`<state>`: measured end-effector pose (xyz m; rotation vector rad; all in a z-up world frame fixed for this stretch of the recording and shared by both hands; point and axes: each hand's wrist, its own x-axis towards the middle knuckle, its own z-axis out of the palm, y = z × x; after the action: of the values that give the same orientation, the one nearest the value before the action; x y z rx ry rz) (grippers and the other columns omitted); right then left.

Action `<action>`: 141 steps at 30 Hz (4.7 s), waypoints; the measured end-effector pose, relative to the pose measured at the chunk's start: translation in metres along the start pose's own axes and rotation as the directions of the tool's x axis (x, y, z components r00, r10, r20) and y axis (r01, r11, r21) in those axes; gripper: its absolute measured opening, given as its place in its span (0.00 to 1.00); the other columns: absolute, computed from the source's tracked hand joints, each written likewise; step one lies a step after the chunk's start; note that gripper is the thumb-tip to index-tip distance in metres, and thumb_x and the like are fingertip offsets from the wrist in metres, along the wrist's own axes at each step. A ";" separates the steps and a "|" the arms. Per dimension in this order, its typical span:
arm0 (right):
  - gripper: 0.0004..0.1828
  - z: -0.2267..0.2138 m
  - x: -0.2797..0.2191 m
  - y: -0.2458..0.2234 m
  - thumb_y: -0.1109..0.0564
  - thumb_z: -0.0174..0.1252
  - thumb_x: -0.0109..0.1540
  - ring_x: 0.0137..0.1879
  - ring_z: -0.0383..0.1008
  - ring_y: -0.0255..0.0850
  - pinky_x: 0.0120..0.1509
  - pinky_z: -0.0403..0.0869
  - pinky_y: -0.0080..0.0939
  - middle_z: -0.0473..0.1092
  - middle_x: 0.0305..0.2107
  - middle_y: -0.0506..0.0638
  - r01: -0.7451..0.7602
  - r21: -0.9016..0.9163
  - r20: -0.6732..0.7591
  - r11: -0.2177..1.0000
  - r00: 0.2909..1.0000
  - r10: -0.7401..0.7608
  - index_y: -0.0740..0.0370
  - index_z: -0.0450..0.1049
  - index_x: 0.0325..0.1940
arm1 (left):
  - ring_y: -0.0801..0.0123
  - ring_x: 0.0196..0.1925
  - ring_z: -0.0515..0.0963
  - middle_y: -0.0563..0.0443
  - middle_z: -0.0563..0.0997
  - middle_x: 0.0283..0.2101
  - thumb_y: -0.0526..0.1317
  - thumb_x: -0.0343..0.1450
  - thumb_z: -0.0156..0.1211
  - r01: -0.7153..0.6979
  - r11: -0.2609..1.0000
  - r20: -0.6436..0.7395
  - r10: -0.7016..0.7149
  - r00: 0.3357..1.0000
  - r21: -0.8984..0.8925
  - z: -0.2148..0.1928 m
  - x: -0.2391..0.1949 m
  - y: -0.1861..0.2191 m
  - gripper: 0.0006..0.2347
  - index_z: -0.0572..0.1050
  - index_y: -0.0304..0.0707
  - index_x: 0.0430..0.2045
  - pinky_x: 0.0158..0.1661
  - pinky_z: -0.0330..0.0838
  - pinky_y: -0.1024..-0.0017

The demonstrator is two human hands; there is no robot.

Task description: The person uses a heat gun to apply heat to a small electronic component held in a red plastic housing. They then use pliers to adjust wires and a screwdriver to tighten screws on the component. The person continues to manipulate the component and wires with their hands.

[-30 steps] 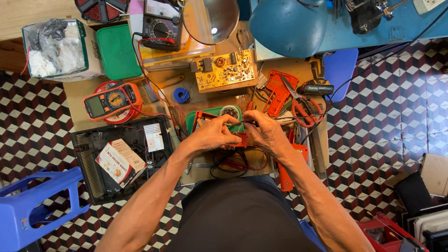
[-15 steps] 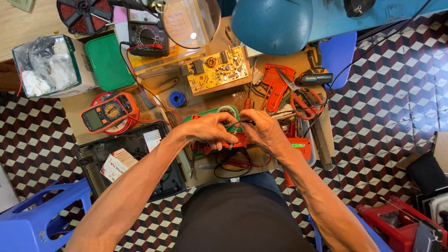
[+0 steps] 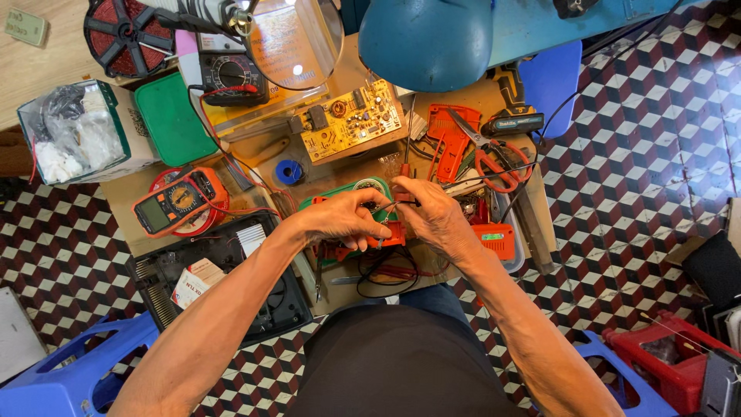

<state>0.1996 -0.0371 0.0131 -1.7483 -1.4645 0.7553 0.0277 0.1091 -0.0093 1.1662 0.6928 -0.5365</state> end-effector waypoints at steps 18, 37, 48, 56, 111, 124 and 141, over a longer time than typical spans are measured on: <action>0.48 -0.012 -0.188 0.104 0.37 0.70 0.51 0.48 0.78 0.53 0.52 0.75 0.50 0.74 0.42 0.60 -0.928 -0.030 -0.235 0.371 0.368 0.900 0.71 0.62 0.64 | 0.75 0.21 0.81 0.54 0.80 0.23 0.42 0.66 0.70 0.005 1.000 0.002 -0.005 1.000 -0.011 0.004 -0.008 0.007 0.25 0.69 0.40 0.58 0.20 0.74 0.78; 0.23 -0.004 -0.189 0.115 0.50 0.68 0.56 0.25 0.73 0.40 0.30 0.73 0.41 0.73 0.24 0.54 -0.844 0.414 0.170 0.341 0.439 0.882 0.66 0.69 0.47 | 0.72 0.22 0.83 0.52 0.80 0.25 0.43 0.65 0.71 -0.012 1.000 -0.012 0.012 1.000 0.028 0.010 -0.011 0.002 0.27 0.69 0.39 0.59 0.21 0.76 0.76; 0.17 -0.075 -0.202 -0.008 0.58 0.60 0.59 0.25 0.67 0.34 0.29 0.66 0.33 0.69 0.22 0.50 -0.628 0.626 -0.081 0.462 0.537 0.840 0.69 0.74 0.50 | 0.72 0.22 0.83 0.50 0.81 0.25 0.41 0.66 0.70 -0.026 0.999 -0.028 0.027 0.999 0.040 0.017 -0.012 0.001 0.27 0.69 0.38 0.60 0.20 0.73 0.75; 0.17 -0.098 -0.068 -0.003 0.60 0.59 0.61 0.29 0.70 0.34 0.32 0.71 0.34 0.73 0.29 0.50 -0.323 0.859 0.058 0.397 0.832 0.551 0.67 0.71 0.52 | 0.71 0.23 0.83 0.50 0.82 0.28 0.40 0.66 0.69 -0.024 0.999 -0.067 0.027 0.997 0.048 0.028 -0.013 -0.005 0.26 0.68 0.38 0.60 0.21 0.74 0.74; 0.19 -0.038 -0.023 0.023 0.52 0.66 0.60 0.20 0.67 0.32 0.21 0.67 0.34 0.70 0.21 0.46 -0.531 0.320 0.269 0.785 0.845 0.462 0.63 0.75 0.51 | 0.70 0.21 0.84 0.47 0.84 0.28 0.40 0.67 0.69 -0.061 0.994 -0.107 0.071 0.992 0.092 0.035 -0.003 -0.019 0.25 0.69 0.36 0.58 0.23 0.74 0.74; 0.11 -0.043 -0.012 0.002 0.52 0.63 0.60 0.18 0.68 0.35 0.20 0.67 0.35 0.68 0.17 0.47 -0.672 0.477 0.367 0.566 0.738 0.567 0.63 0.73 0.36 | 0.70 0.21 0.83 0.45 0.84 0.29 0.40 0.67 0.69 -0.082 0.994 -0.090 0.088 0.992 0.068 0.033 -0.001 -0.022 0.24 0.69 0.34 0.56 0.22 0.73 0.74; 0.13 -0.064 -0.091 -0.042 0.50 0.64 0.59 0.19 0.72 0.35 0.23 0.74 0.37 0.71 0.15 0.48 -0.601 0.516 0.131 0.611 0.760 0.637 0.64 0.76 0.36 | 0.72 0.23 0.83 0.50 0.81 0.28 0.42 0.65 0.70 -0.026 0.998 -0.020 0.025 0.999 -0.054 0.022 -0.005 -0.010 0.27 0.68 0.36 0.58 0.23 0.76 0.74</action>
<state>0.2116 -0.1324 0.0823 -1.7858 -0.4572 1.3026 0.0220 0.0855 -0.0066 1.1293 0.7044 -0.4829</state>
